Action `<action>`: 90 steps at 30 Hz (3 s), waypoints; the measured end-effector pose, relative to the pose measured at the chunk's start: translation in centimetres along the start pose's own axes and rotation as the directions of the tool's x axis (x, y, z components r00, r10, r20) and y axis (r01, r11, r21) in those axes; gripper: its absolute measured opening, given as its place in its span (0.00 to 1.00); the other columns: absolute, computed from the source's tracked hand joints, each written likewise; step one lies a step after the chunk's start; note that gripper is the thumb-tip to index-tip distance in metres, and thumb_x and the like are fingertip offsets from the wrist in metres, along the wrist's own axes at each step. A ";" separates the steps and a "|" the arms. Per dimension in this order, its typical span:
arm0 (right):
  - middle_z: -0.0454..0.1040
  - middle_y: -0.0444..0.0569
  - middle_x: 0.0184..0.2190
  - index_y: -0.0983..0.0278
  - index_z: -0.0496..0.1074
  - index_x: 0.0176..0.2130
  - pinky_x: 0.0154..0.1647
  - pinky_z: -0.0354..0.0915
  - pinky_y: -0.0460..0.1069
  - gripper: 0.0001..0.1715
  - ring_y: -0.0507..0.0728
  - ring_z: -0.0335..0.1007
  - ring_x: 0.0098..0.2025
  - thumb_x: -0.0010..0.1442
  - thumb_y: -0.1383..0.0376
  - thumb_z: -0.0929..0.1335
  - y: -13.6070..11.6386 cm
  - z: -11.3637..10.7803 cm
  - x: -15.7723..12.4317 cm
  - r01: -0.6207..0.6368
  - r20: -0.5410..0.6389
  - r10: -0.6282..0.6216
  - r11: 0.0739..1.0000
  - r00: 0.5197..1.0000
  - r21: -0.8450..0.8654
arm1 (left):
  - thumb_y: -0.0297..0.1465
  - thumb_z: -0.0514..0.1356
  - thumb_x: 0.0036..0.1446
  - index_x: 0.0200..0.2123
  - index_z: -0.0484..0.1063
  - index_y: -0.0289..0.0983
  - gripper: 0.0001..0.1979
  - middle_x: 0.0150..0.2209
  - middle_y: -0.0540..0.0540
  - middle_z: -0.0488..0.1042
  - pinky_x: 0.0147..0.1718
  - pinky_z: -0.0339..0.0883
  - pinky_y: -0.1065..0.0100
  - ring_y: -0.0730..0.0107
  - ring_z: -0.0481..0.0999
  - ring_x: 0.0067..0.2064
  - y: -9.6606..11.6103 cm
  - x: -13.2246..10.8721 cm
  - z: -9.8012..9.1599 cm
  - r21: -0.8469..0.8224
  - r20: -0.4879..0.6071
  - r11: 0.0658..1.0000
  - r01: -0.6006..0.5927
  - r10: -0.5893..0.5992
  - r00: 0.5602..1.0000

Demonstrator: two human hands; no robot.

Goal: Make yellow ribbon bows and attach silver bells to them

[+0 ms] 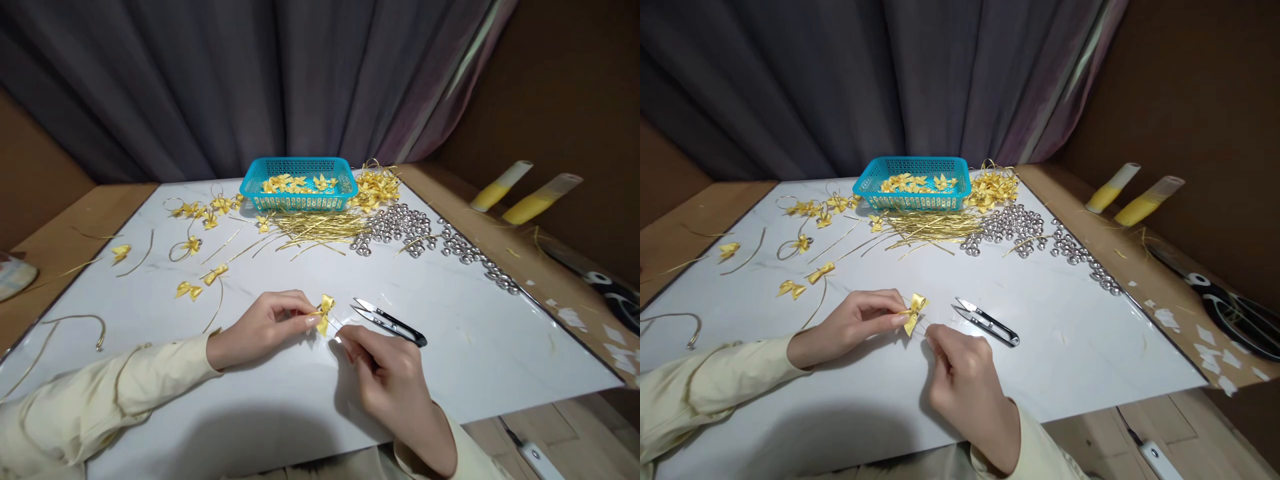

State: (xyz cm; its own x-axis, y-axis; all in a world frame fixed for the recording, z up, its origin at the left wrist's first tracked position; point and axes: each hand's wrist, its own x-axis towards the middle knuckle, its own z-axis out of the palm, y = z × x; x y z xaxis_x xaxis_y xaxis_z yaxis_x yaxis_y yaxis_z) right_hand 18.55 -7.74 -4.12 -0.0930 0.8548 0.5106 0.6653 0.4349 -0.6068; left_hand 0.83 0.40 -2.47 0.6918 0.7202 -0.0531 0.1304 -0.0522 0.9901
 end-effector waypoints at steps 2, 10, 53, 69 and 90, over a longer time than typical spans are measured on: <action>0.63 0.42 0.15 0.68 0.70 0.27 0.16 0.51 0.43 0.14 0.48 0.49 0.15 0.54 0.77 0.58 0.0 0.0 0.0 -0.002 0.002 0.001 1.000 1.000 0.006 | 0.29 0.58 0.57 0.29 0.74 0.32 0.08 0.31 0.45 0.70 0.35 0.59 0.66 0.68 0.67 0.34 -0.1 0.0 0.0 0.004 -0.004 1.000 -0.003 0.003 1.000; 0.59 0.41 0.14 0.70 0.70 0.26 0.16 0.50 0.43 0.14 0.47 0.48 0.15 0.53 0.78 0.58 0.0 0.0 0.1 0.022 -0.002 -0.022 1.000 1.000 0.001 | 0.28 0.58 0.56 0.29 0.73 0.32 0.07 0.31 0.45 0.69 0.34 0.59 0.67 0.69 0.67 0.34 0.0 -0.1 0.1 0.003 -0.007 1.000 -0.012 0.012 1.000; 0.59 0.40 0.16 0.67 0.67 0.28 0.18 0.52 0.44 0.14 0.48 0.51 0.16 0.54 0.78 0.57 -0.6 0.3 0.0 0.019 -0.032 -0.019 1.000 0.999 -0.004 | 0.32 0.62 0.52 0.27 0.74 0.34 0.06 0.28 0.49 0.70 0.34 0.58 0.71 0.71 0.65 0.33 0.3 -0.2 1.5 -0.348 -0.059 0.914 0.210 -0.245 0.968; 0.58 0.39 0.16 0.67 0.69 0.29 0.17 0.51 0.44 0.12 0.48 0.48 0.15 0.56 0.76 0.59 -0.9 -0.2 0.1 -0.014 -0.033 0.017 0.997 0.999 0.078 | 0.30 0.64 0.49 0.26 0.76 0.34 0.04 0.28 0.49 0.71 0.33 0.58 0.71 0.72 0.66 0.32 0.4 -0.1 1.1 -0.459 0.020 0.850 0.257 -0.279 0.960; 0.60 0.40 0.15 0.68 0.70 0.28 0.17 0.52 0.44 0.12 0.48 0.49 0.15 0.55 0.77 0.59 -0.8 0.0 0.1 0.008 -0.059 -0.005 0.999 0.998 0.053 | 0.31 0.63 0.49 0.25 0.75 0.35 0.05 0.28 0.48 0.71 0.33 0.58 0.70 0.71 0.65 0.32 0.5 -0.1 1.1 -0.410 0.010 0.878 0.249 -0.268 0.963</action>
State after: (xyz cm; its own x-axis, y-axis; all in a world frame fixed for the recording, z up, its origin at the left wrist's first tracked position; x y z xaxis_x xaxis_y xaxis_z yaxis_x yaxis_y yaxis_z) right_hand 18.03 -8.03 -3.56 -0.0525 0.8346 0.5484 0.6245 0.4559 -0.6341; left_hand 1.57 -0.48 -2.12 0.6387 0.7007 -0.3180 -0.0045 0.4167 0.9090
